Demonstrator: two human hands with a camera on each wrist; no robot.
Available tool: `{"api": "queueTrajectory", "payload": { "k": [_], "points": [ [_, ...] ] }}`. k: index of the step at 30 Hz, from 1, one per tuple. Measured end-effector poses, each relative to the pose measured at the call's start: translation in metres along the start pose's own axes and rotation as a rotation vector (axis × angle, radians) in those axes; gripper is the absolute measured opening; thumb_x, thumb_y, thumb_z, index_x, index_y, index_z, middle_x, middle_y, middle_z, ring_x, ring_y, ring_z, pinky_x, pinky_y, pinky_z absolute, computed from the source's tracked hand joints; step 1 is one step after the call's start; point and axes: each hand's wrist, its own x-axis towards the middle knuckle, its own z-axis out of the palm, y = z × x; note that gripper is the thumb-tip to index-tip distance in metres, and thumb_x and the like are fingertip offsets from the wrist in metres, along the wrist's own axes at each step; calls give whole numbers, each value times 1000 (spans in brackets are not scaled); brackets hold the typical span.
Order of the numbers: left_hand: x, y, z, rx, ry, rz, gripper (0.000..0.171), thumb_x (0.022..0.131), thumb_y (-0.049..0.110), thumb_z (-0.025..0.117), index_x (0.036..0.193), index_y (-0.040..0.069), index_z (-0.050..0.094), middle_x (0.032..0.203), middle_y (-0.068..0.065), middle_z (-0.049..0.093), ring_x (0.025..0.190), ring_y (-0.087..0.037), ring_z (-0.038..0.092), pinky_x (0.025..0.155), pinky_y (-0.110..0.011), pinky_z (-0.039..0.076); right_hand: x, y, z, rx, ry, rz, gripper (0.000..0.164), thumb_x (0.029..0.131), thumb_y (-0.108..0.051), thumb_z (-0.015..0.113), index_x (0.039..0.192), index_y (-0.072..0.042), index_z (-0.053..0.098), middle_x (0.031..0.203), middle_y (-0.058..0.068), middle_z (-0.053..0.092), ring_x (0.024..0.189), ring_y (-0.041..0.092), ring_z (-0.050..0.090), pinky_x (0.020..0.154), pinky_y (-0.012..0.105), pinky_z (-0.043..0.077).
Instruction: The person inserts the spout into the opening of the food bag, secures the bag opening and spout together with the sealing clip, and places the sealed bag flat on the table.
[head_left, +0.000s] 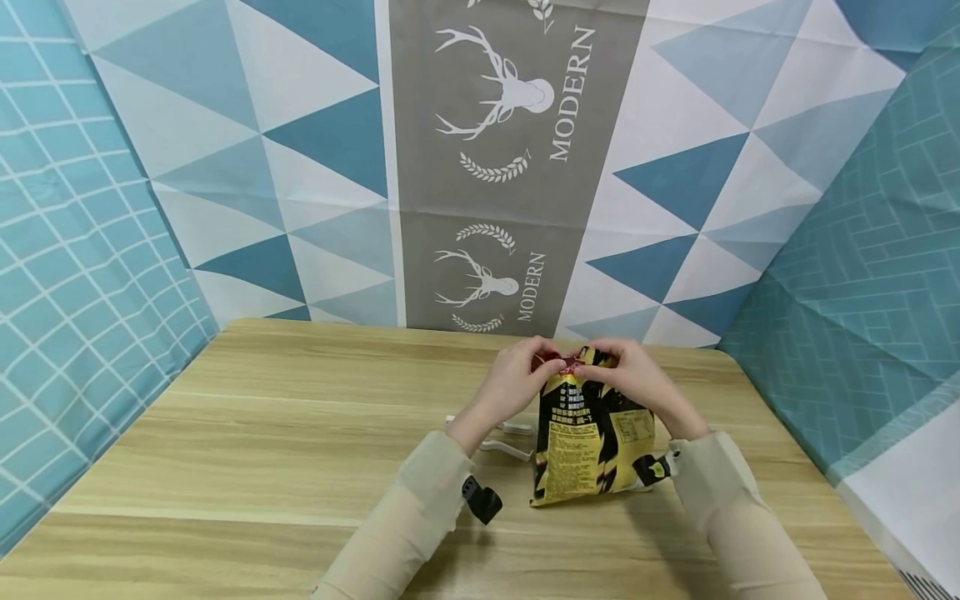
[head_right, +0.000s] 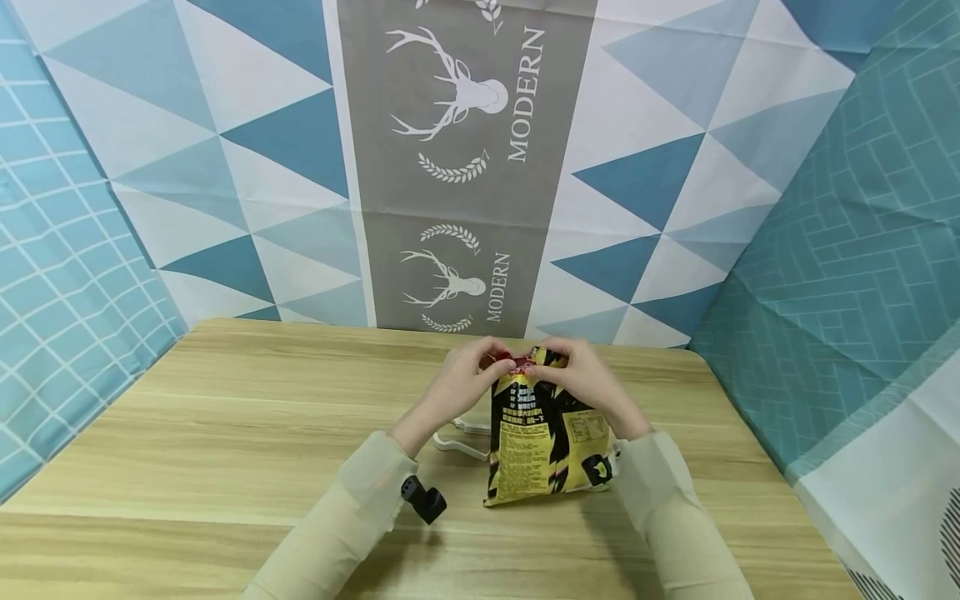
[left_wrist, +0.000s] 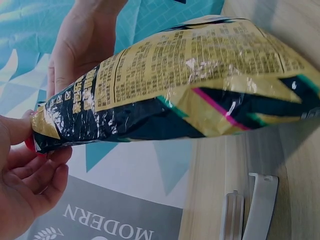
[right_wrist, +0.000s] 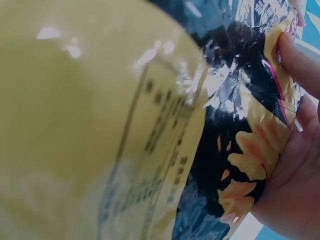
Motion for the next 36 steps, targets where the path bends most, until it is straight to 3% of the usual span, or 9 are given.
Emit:
{"api": "queueTrajectory", "payload": {
  "k": [4, 11, 19, 24, 28, 32, 36],
  "points": [
    [0, -1, 0, -5, -18, -1, 19, 91, 30, 55, 99, 14, 60, 87, 4, 60, 71, -8, 53, 60, -21, 43, -1, -8, 0, 3, -5, -38, 19, 85, -21, 63, 96, -5, 66, 80, 11, 59, 54, 13, 42, 51, 24, 38],
    [1, -2, 0, 8, -47, 33, 19, 91, 30, 55, 98, 14, 60, 87, 4, 59, 68, -6, 53, 58, -20, 43, 1, 0, 2, 7, 14, -64, 18, 87, -15, 61, 100, -4, 67, 90, 12, 64, 69, 14, 59, 60, 30, 49],
    [1, 1, 3, 12, -43, 20, 20, 89, 32, 57, 99, 14, 60, 90, 3, 60, 73, -7, 53, 61, -19, 43, -1, -4, 3, -52, 35, -59, 17, 88, -11, 59, 100, -1, 66, 92, 12, 64, 68, 13, 56, 60, 27, 47],
    [-2, 0, 3, -64, -51, 1, 31, 90, 32, 55, 113, 11, 55, 98, 0, 62, 77, -9, 56, 64, -21, 45, -1, -5, 4, -80, 36, -52, 18, 88, -11, 59, 100, 0, 65, 93, 14, 65, 69, 15, 54, 60, 26, 45],
    [-4, -12, 1, -117, -43, 2, 35, 94, 32, 49, 119, 9, 52, 99, -3, 62, 75, -9, 57, 62, -22, 46, -1, -4, 4, -91, 38, -36, 19, 88, -14, 59, 102, -2, 65, 92, 13, 65, 67, 16, 54, 59, 28, 45],
    [-8, -27, -5, -51, -30, -14, 28, 93, 30, 50, 111, 10, 57, 96, -1, 63, 75, -9, 56, 64, -23, 46, -2, -1, 4, -112, 65, -36, 16, 88, -15, 59, 99, -4, 65, 90, 10, 61, 66, 17, 50, 58, 29, 42],
    [-12, -38, -11, 50, -54, -35, 24, 90, 26, 56, 105, 8, 60, 97, -2, 63, 79, -11, 57, 70, -24, 46, -3, 2, 5, -171, 112, -83, 15, 88, -17, 60, 96, -6, 66, 96, 8, 57, 80, 21, 50, 67, 33, 40]
  ]
}}
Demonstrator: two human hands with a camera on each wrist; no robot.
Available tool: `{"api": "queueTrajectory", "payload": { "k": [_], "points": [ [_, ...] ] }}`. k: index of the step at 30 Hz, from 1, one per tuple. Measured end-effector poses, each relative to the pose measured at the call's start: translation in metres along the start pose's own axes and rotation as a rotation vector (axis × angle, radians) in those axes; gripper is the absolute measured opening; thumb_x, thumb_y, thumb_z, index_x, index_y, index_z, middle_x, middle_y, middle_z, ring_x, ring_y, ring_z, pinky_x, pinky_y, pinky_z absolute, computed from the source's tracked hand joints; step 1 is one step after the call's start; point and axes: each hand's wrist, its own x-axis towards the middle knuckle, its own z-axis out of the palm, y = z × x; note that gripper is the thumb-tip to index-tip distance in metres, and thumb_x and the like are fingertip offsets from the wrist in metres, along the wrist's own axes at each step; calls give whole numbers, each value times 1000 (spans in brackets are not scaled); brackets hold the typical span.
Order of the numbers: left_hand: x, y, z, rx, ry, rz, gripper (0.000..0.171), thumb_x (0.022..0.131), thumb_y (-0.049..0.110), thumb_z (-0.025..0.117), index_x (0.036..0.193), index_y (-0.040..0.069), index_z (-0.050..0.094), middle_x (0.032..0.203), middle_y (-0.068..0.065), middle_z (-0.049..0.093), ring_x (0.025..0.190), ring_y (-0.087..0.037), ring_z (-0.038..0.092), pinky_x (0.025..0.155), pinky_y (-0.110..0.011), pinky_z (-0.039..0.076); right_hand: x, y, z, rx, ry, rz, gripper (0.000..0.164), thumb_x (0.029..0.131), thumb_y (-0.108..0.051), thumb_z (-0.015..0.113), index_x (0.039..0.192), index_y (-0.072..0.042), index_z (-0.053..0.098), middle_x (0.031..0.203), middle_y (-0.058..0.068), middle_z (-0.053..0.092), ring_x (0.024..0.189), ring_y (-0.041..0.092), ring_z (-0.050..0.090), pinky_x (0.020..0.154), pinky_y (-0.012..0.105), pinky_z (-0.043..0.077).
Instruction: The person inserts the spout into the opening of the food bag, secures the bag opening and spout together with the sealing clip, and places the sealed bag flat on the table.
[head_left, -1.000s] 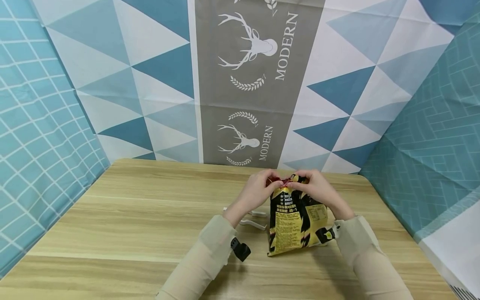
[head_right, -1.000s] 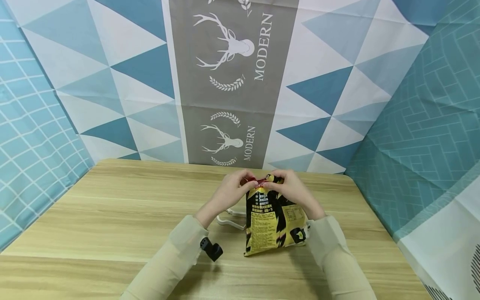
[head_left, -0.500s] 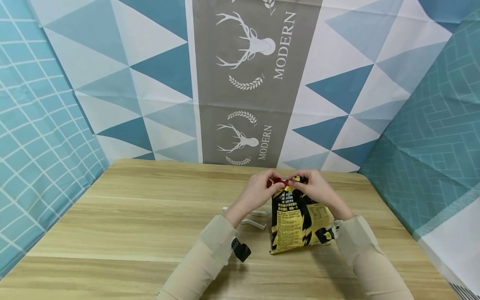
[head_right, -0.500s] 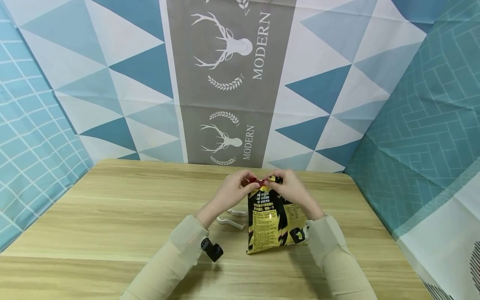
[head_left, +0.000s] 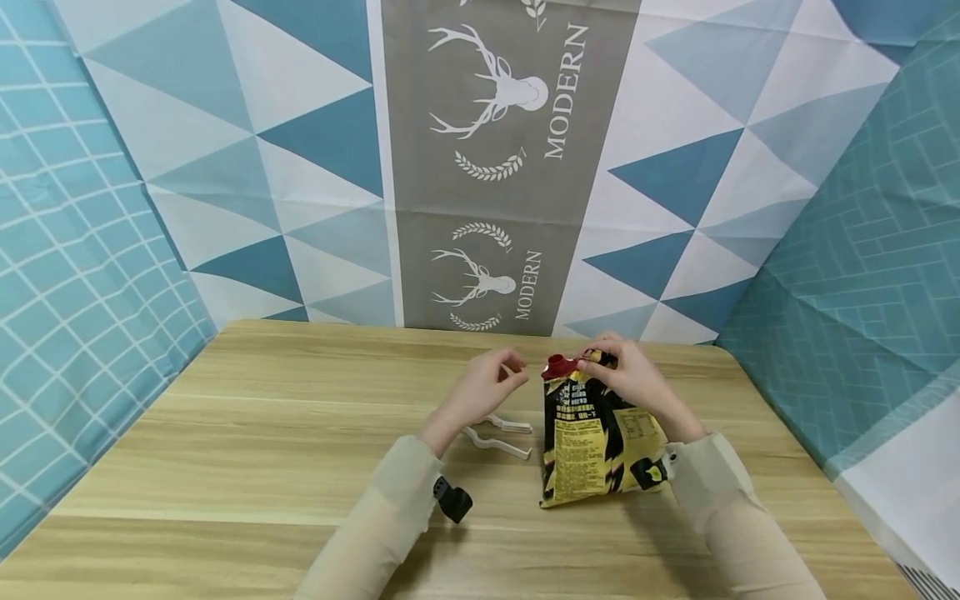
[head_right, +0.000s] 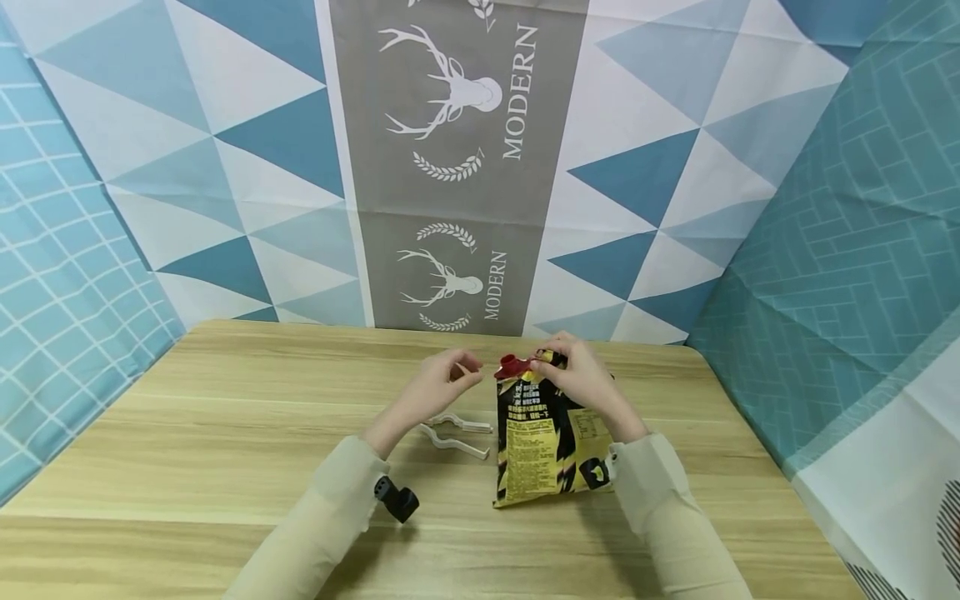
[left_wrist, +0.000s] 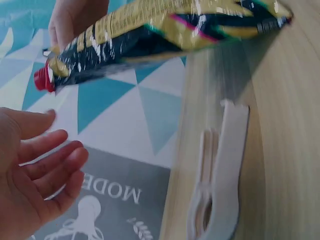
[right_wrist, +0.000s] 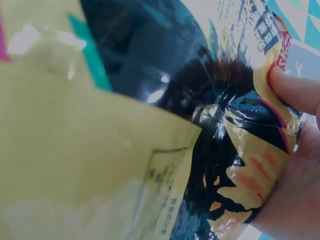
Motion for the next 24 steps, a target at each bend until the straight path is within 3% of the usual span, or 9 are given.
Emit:
{"api": "queueTrajectory", "payload": {
  "k": [5, 9, 13, 17, 24],
  "points": [
    [-7, -13, -4, 70, -37, -47, 20, 88, 21, 59, 101, 6, 61, 94, -3, 63, 79, -14, 56, 70, -26, 46, -1, 1, 3, -30, 34, -34, 18, 88, -16, 61, 101, -5, 66, 108, 10, 58, 103, 28, 53, 80, 42, 41],
    [-13, -23, -3, 108, -82, -73, 15, 84, 15, 63, 95, 5, 62, 91, -5, 63, 77, -14, 57, 66, -26, 46, 0, 2, 4, -22, 42, -26, 19, 87, -14, 61, 101, -3, 66, 109, 12, 59, 101, 28, 54, 79, 41, 43],
    [-18, -31, 0, 193, -138, -99, 6, 79, 12, 67, 79, 9, 61, 83, -2, 61, 71, -13, 53, 61, -25, 43, 0, 3, 4, -17, 45, -29, 18, 87, -12, 61, 101, -2, 66, 110, 13, 59, 104, 30, 54, 83, 45, 43],
    [-20, -35, 2, 277, -178, -127, 12, 74, 10, 69, 69, 13, 59, 76, 1, 54, 68, -13, 48, 60, -26, 39, 0, 3, 5, -10, 45, -26, 18, 87, -12, 61, 101, -2, 66, 110, 14, 59, 105, 31, 53, 86, 48, 42],
    [-24, -39, 5, 360, -225, -119, 10, 71, 11, 74, 76, 9, 65, 76, 0, 52, 70, -14, 47, 64, -29, 40, 1, 3, 9, 14, 47, 4, 16, 87, -12, 61, 99, -4, 67, 109, 13, 59, 99, 28, 55, 75, 38, 45]
  ]
}}
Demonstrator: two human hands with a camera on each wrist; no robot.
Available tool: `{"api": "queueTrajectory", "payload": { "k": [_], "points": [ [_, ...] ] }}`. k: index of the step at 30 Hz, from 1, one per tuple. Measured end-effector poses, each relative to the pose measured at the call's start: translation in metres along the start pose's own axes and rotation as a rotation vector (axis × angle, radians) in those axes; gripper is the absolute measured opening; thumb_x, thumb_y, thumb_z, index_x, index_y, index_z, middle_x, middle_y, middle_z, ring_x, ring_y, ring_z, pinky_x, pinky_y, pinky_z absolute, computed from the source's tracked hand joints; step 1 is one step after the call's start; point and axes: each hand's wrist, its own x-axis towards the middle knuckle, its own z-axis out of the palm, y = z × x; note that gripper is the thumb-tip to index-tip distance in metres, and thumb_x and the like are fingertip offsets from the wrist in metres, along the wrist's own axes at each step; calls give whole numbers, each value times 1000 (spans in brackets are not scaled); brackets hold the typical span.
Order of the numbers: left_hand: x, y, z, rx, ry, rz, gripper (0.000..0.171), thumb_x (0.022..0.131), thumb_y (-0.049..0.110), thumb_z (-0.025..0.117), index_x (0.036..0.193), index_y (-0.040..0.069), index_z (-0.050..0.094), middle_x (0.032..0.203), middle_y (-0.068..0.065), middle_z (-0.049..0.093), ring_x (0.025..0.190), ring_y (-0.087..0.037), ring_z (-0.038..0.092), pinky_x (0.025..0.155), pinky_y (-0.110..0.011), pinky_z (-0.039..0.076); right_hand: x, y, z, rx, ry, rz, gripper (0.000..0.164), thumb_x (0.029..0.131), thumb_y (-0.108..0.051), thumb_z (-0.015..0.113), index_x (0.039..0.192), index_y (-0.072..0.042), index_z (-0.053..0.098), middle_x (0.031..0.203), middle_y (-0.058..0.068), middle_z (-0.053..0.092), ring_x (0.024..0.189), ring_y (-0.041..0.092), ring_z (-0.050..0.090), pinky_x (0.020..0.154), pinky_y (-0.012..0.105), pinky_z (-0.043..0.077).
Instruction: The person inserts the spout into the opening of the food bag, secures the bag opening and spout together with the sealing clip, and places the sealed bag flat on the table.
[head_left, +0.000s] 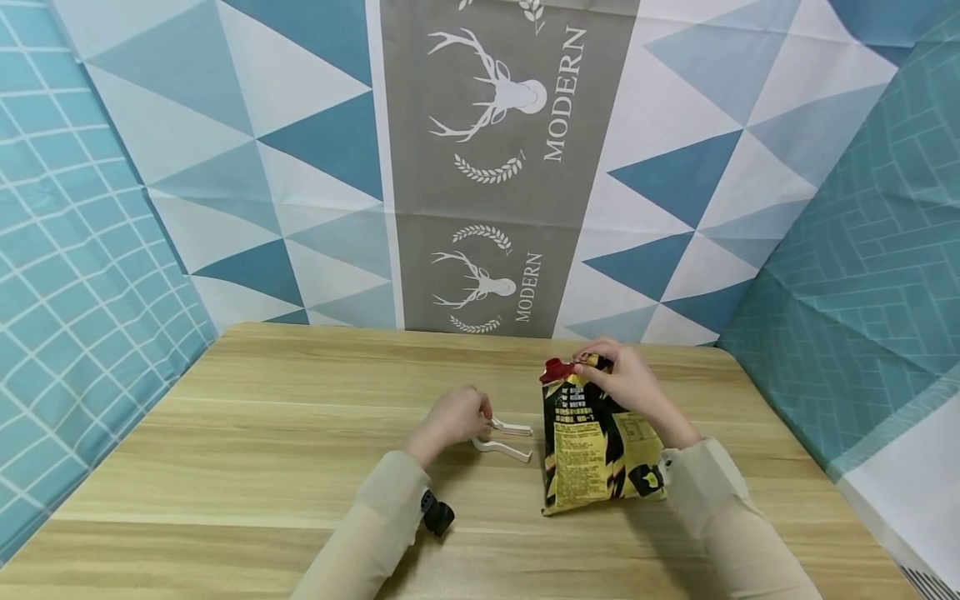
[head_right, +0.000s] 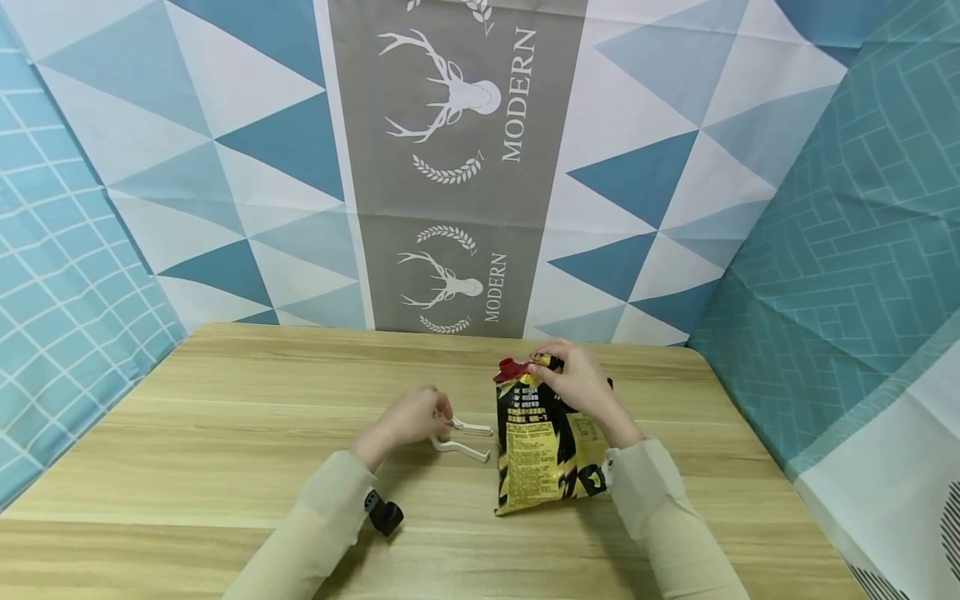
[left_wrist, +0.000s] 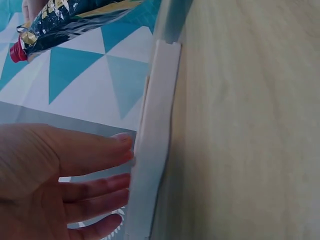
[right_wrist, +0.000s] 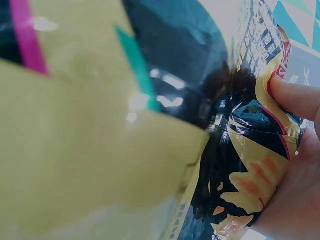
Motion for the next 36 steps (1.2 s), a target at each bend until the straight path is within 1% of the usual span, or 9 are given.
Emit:
{"api": "queueTrajectory", "payload": {
  "k": [3, 8, 13, 17, 19, 22, 25, 31, 36],
  "points": [
    [-2, -2, 3, 27, -35, 3, 16, 71, 14, 75, 83, 6, 67, 78, -1, 53, 71, -14, 48, 66, -31, 42, 0, 1, 1, -1, 2, 11, 15, 86, -11, 61, 99, -4, 67, 109, 13, 59, 94, 26, 55, 70, 34, 43],
    [-2, -5, 4, 28, -55, 7, 26, 72, 17, 75, 91, 3, 66, 82, -2, 53, 72, -16, 48, 69, -34, 43, 0, 1, 3, -14, 4, 8, 14, 86, -10, 61, 97, -4, 67, 108, 13, 60, 95, 26, 55, 71, 34, 43],
    [-7, -7, -3, 11, -120, 48, 27, 70, 25, 77, 85, 6, 64, 86, -3, 53, 73, -15, 46, 69, -32, 42, 0, 1, 3, -13, 0, 25, 17, 87, -11, 61, 101, -4, 66, 108, 13, 59, 85, 21, 54, 65, 31, 42],
    [-10, -9, -5, 51, -157, 100, 17, 67, 17, 77, 75, 11, 64, 87, -2, 51, 74, -14, 44, 69, -30, 41, 0, 2, 3, -18, 5, 32, 18, 87, -14, 61, 102, -4, 66, 110, 13, 59, 82, 20, 54, 63, 30, 42],
    [-10, -10, -4, 79, -147, 112, 13, 66, 9, 74, 71, 12, 63, 85, -1, 50, 74, -14, 43, 69, -29, 40, 0, 3, 4, -19, 8, 31, 19, 87, -14, 61, 102, -3, 66, 110, 14, 59, 84, 21, 55, 65, 30, 43],
    [-9, -12, -1, 97, -113, 115, 17, 65, -2, 68, 70, 13, 62, 83, -1, 49, 73, -14, 44, 69, -29, 41, 1, 4, 4, -18, 8, 30, 19, 87, -13, 61, 102, -3, 66, 110, 14, 59, 88, 23, 56, 67, 31, 43],
    [-8, -13, 1, 65, -73, 106, 21, 66, -9, 63, 71, 12, 60, 82, -3, 49, 71, -16, 44, 68, -31, 42, 1, 5, 6, -22, 12, 32, 18, 87, -14, 62, 101, -4, 66, 110, 13, 59, 90, 24, 56, 70, 33, 44],
    [-6, -16, -2, -35, 2, 139, 18, 69, -3, 68, 74, 10, 57, 81, -5, 51, 72, -17, 46, 70, -34, 42, 0, 7, 7, -40, 32, 45, 16, 87, -17, 61, 99, -8, 67, 110, 12, 60, 94, 25, 56, 76, 40, 45],
    [-7, -15, -11, -80, 18, 138, 19, 69, -4, 66, 76, 10, 55, 83, -7, 51, 73, -19, 48, 70, -36, 43, 0, 8, 6, -57, 38, 56, 16, 88, -19, 60, 98, -9, 67, 111, 12, 60, 92, 24, 57, 74, 38, 45]
  ]
}}
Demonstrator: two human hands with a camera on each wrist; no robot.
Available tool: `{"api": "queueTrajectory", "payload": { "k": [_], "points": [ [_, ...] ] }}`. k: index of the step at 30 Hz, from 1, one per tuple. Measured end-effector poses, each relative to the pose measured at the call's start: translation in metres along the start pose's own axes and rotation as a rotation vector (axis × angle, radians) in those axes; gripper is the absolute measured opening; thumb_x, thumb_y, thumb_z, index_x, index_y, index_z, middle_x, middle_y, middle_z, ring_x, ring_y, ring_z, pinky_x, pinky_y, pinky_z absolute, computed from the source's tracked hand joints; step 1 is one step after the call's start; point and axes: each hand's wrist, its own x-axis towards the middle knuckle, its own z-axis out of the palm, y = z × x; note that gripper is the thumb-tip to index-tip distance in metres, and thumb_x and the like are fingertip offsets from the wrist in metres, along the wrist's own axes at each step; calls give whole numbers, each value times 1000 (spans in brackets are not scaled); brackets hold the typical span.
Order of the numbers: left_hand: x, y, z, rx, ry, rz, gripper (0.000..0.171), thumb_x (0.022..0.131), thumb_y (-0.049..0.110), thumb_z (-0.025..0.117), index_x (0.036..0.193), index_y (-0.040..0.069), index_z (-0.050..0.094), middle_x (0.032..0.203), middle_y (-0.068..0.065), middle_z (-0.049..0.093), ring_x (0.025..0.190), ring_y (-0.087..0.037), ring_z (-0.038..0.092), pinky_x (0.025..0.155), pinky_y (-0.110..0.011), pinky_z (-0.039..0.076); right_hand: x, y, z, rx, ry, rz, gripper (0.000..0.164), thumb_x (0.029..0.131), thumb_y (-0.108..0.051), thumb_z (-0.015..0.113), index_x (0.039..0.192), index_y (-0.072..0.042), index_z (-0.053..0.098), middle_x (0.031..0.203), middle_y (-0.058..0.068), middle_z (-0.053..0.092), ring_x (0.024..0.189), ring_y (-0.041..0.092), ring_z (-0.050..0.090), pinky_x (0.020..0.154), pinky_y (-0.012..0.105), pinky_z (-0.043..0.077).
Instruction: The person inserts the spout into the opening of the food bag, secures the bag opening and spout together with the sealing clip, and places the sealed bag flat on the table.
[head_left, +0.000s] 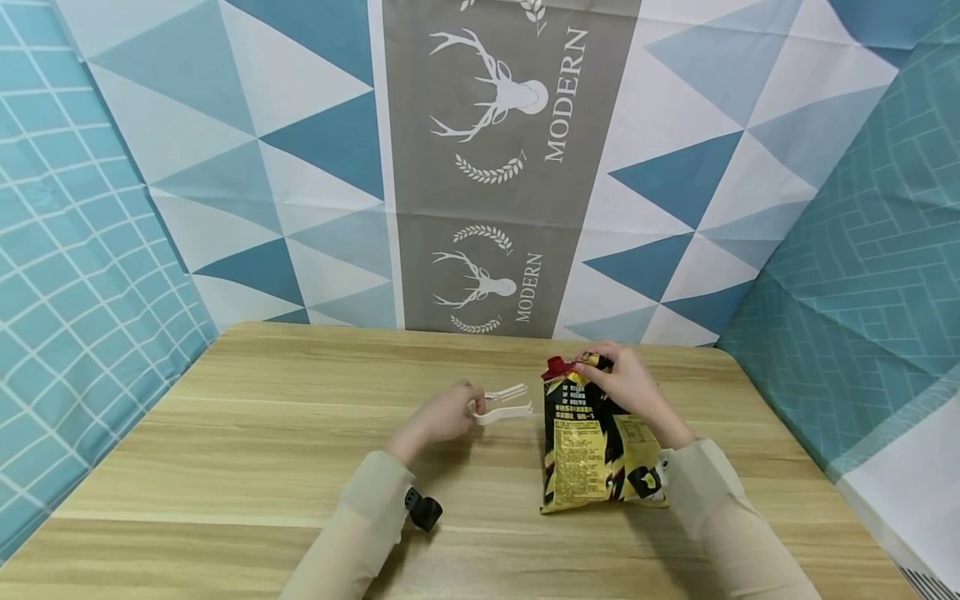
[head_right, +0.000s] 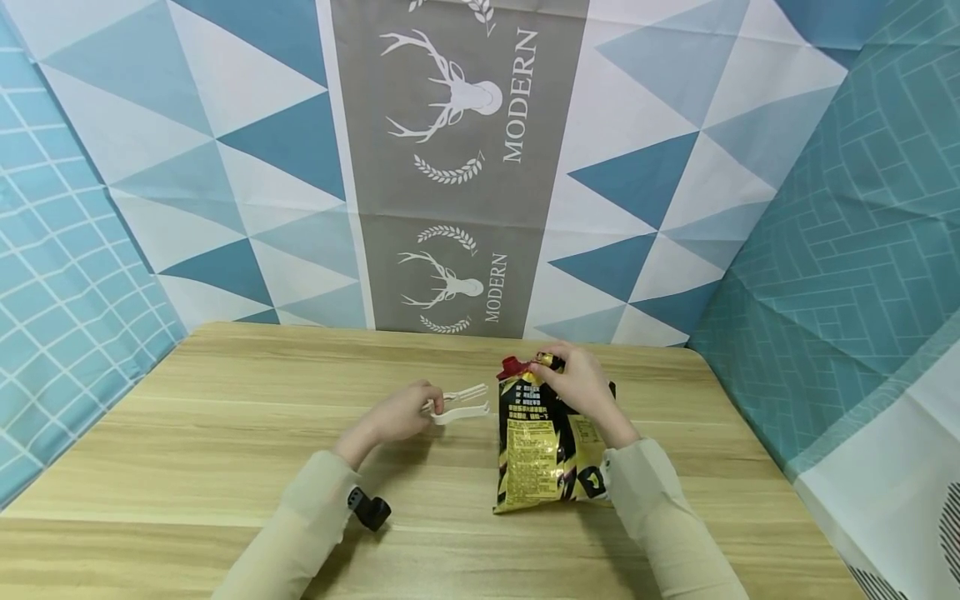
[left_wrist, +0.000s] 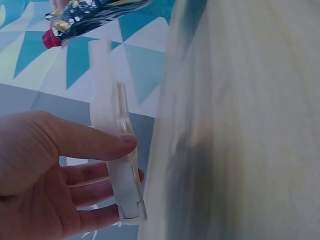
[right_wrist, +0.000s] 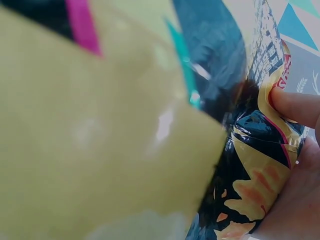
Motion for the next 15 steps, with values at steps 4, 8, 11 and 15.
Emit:
{"api": "queueTrajectory", "payload": {
  "k": [4, 8, 11, 15],
  "points": [
    [-1, 4, -7, -12, 16, -18, 22, 68, -7, 60, 78, 11, 55, 91, -8, 54, 77, -21, 49, 71, -37, 44, 0, -1, 0, -5, -2, 4, 16, 88, -18, 60, 99, -8, 67, 111, 13, 60, 87, 22, 57, 71, 34, 44],
    [0, 10, -11, -3, 32, -9, 21, 69, -6, 59, 79, 12, 55, 98, -8, 55, 81, -21, 51, 75, -37, 44, 1, -2, 0, -12, 2, 9, 16, 87, -19, 61, 97, -9, 67, 110, 12, 60, 84, 21, 56, 69, 33, 43],
    [1, 14, -13, 9, 51, 1, 18, 71, -4, 60, 80, 11, 56, 98, -8, 55, 80, -20, 51, 75, -36, 44, 1, -1, 1, -13, 8, 14, 16, 87, -19, 61, 97, -9, 68, 108, 12, 61, 83, 21, 56, 69, 33, 43],
    [1, 17, -15, 1, 71, -13, 17, 72, -3, 63, 79, 10, 56, 94, -6, 55, 77, -19, 50, 73, -35, 43, 1, 0, 1, -5, 19, 12, 17, 88, -20, 61, 97, -8, 67, 109, 12, 61, 89, 23, 57, 74, 38, 45]
  ]
}}
